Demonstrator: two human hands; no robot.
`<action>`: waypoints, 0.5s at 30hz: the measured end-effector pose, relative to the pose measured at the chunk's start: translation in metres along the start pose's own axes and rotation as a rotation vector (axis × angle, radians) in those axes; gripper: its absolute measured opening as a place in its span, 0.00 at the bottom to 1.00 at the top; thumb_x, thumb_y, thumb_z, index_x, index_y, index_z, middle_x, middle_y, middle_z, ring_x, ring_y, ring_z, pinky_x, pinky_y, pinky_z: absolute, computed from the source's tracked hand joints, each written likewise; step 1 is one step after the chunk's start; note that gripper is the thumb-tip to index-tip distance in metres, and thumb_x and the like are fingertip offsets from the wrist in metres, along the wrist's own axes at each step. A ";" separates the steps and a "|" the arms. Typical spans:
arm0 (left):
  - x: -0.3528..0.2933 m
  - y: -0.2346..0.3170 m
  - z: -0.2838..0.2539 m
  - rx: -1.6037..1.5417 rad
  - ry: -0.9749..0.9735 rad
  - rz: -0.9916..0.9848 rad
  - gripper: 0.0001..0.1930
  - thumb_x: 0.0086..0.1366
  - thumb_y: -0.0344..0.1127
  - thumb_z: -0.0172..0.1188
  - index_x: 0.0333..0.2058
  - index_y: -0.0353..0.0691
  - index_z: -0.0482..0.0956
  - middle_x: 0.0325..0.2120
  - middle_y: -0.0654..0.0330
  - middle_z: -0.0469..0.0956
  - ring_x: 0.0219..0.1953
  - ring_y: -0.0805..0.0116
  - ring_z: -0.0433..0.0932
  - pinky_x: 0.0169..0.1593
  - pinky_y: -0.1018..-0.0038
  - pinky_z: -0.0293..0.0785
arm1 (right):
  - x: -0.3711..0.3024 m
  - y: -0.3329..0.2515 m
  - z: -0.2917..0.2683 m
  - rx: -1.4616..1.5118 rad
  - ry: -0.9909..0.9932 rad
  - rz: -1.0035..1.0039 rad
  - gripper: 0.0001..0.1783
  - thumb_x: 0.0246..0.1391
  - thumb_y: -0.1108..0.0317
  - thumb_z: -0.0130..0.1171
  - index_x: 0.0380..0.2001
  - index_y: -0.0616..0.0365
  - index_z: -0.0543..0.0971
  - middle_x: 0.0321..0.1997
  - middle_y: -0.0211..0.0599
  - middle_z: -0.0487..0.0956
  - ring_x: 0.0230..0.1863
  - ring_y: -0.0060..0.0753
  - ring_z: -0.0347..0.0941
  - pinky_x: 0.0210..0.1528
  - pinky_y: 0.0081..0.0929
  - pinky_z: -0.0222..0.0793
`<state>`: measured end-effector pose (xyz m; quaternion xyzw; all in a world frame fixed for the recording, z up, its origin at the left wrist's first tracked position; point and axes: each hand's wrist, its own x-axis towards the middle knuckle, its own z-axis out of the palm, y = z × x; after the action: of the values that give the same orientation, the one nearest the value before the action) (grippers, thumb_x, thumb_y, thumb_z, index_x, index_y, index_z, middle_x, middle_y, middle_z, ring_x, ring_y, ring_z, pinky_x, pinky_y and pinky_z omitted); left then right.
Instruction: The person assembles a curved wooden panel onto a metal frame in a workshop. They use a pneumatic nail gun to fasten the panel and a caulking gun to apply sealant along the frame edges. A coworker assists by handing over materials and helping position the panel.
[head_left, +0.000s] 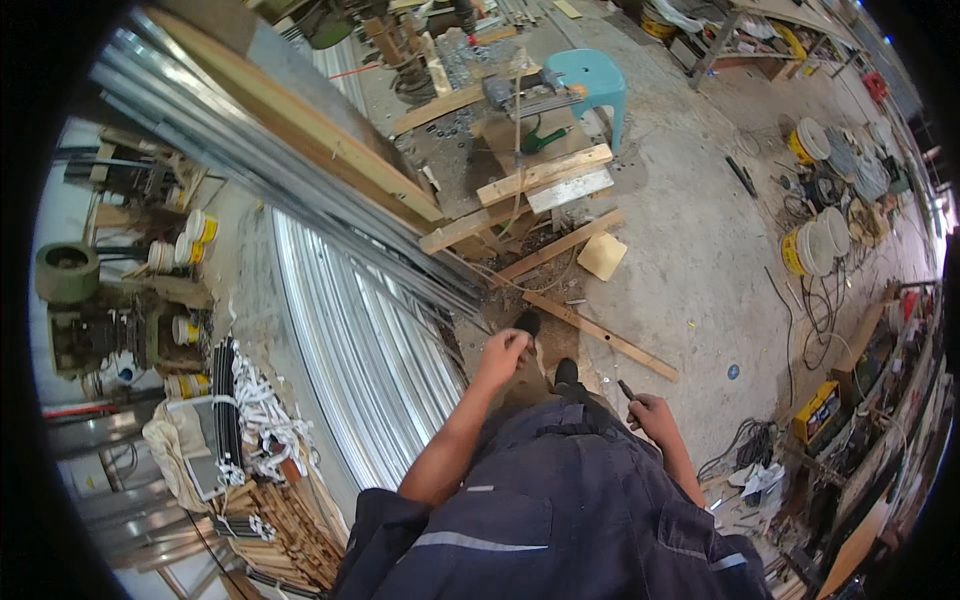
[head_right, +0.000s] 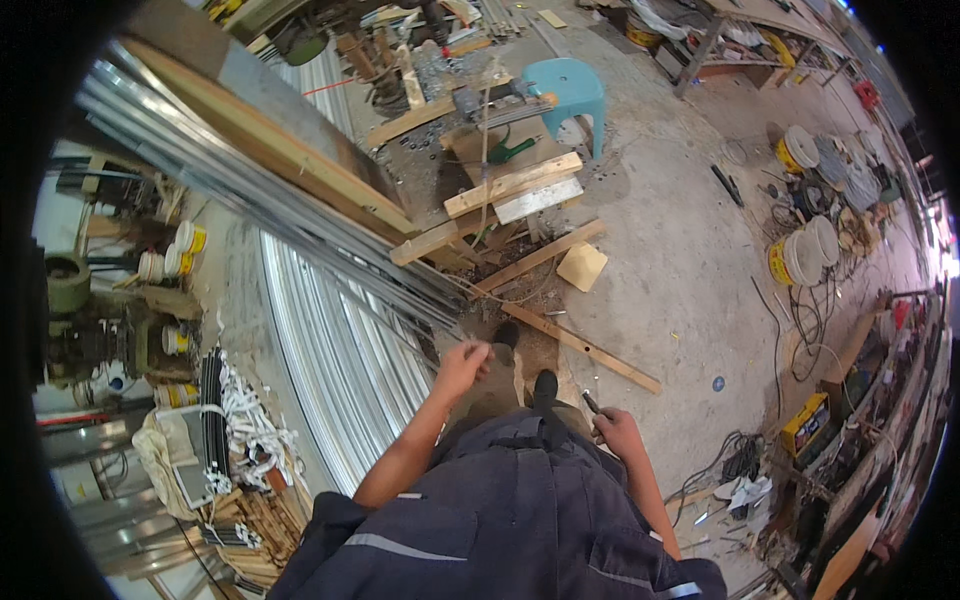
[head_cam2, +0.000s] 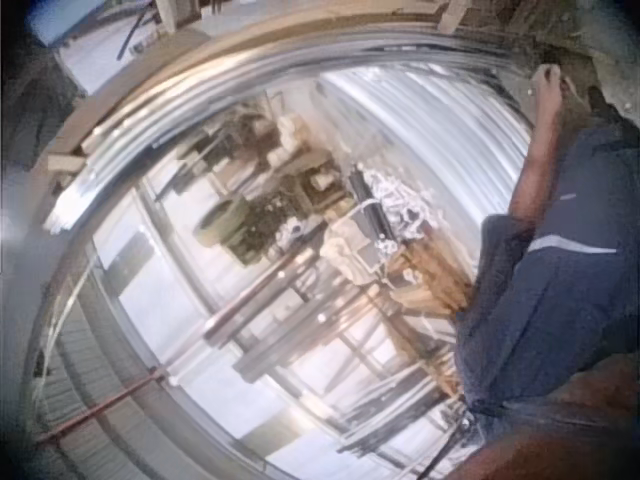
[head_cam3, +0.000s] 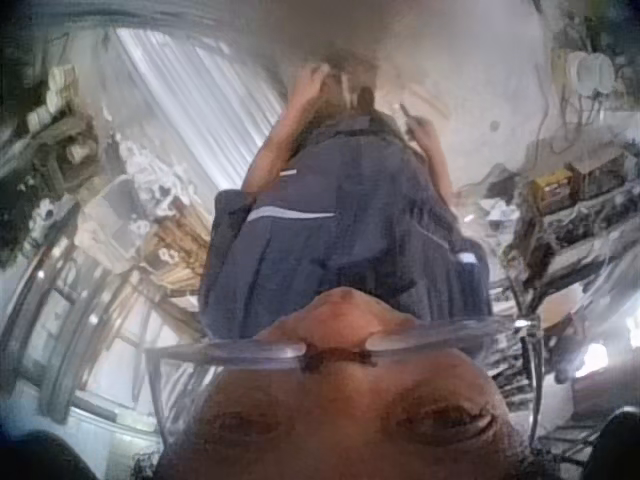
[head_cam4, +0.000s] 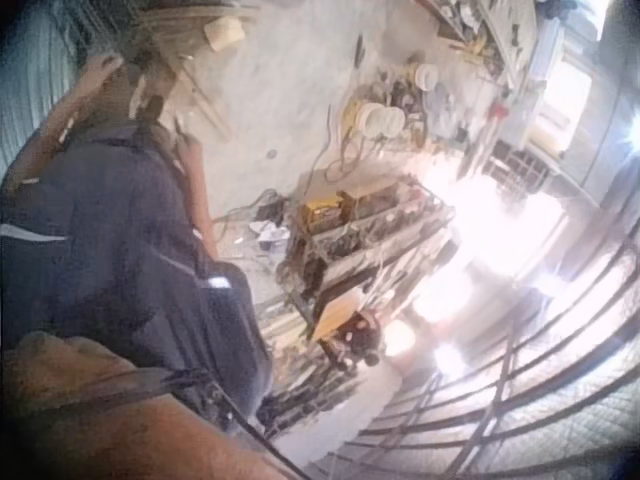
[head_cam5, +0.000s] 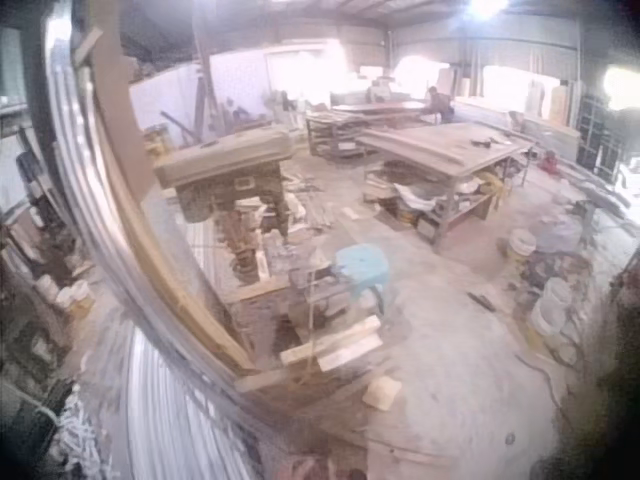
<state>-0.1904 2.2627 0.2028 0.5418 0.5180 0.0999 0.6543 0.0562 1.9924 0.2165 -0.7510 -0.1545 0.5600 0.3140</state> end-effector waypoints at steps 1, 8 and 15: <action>0.027 0.011 -0.001 0.047 -0.005 0.040 0.17 0.71 0.44 0.57 0.41 0.32 0.79 0.28 0.61 0.80 0.26 0.73 0.77 0.27 0.72 0.75 | -0.002 0.002 -0.004 0.047 0.045 0.033 0.15 0.59 0.67 0.53 0.34 0.71 0.80 0.25 0.41 0.81 0.23 0.29 0.77 0.29 0.28 0.75; 0.228 0.125 -0.018 0.087 0.141 0.168 0.21 0.71 0.43 0.57 0.54 0.34 0.74 0.37 0.58 0.77 0.38 0.66 0.77 0.41 0.67 0.76 | -0.022 0.012 0.021 0.296 0.304 0.121 0.13 0.60 0.68 0.52 0.33 0.70 0.78 0.24 0.42 0.80 0.22 0.29 0.76 0.27 0.27 0.73; 0.350 0.217 -0.029 0.368 0.269 0.066 0.34 0.66 0.45 0.60 0.64 0.32 0.62 0.61 0.43 0.68 0.62 0.45 0.69 0.61 0.54 0.68 | -0.037 -0.071 0.067 0.194 0.380 0.207 0.13 0.58 0.68 0.52 0.26 0.69 0.77 0.23 0.40 0.79 0.23 0.31 0.75 0.29 0.31 0.71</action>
<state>0.0358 2.6081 0.1832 0.6505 0.5920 0.0963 0.4659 -0.0106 2.0444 0.2776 -0.8210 0.0396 0.4499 0.3492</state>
